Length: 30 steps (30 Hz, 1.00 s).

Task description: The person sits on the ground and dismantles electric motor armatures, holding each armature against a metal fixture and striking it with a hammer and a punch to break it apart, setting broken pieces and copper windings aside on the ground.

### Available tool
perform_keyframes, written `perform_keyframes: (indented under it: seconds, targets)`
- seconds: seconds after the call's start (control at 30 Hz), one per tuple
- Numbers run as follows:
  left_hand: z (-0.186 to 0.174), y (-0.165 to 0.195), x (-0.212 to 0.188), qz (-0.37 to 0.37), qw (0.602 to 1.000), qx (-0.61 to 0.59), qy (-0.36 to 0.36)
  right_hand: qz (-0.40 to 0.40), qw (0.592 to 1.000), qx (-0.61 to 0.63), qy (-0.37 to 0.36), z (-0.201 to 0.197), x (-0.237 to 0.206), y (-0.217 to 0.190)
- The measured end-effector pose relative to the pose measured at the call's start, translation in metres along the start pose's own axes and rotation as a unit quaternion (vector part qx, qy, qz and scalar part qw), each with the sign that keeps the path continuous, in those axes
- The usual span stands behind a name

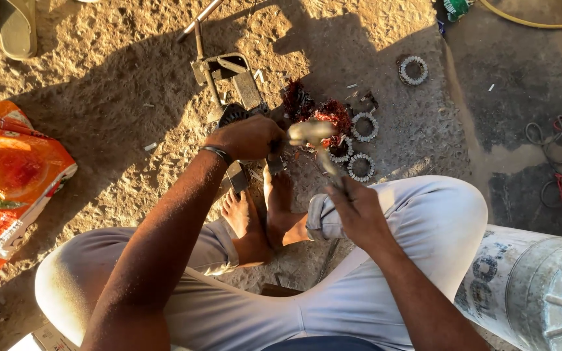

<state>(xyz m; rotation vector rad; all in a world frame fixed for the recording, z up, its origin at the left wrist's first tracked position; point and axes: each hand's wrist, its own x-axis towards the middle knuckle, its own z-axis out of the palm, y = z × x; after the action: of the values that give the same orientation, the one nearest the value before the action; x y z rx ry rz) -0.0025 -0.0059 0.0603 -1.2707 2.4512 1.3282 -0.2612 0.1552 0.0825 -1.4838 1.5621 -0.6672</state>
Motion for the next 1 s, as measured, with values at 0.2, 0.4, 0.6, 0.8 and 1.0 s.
perform_keyframes:
  seconds: [0.2,0.4,0.6,0.8,1.0]
  targets:
    - [0.0,-0.007,0.004,-0.004,0.999,-0.054,0.004,0.133,0.977,0.13,0.101,-0.027,-0.004,-0.025]
    - [0.001,-0.014,0.01,0.051,0.998,-0.009,0.024,-0.251,0.839,0.465,0.134,-0.067,-0.028,-0.031]
    - [0.0,-0.004,0.004,-0.013,0.998,-0.057,0.029,0.042,0.999,0.009,0.018,0.001,-0.01,0.015]
    - [0.003,-0.009,0.003,0.019,0.996,-0.073,0.044,0.09,0.965,0.226,0.097,-0.009,-0.026,-0.044]
    - [0.01,-0.019,0.011,0.067,0.994,-0.023,0.078,-0.247,0.854,0.436,0.137,-0.08,-0.037,-0.079]
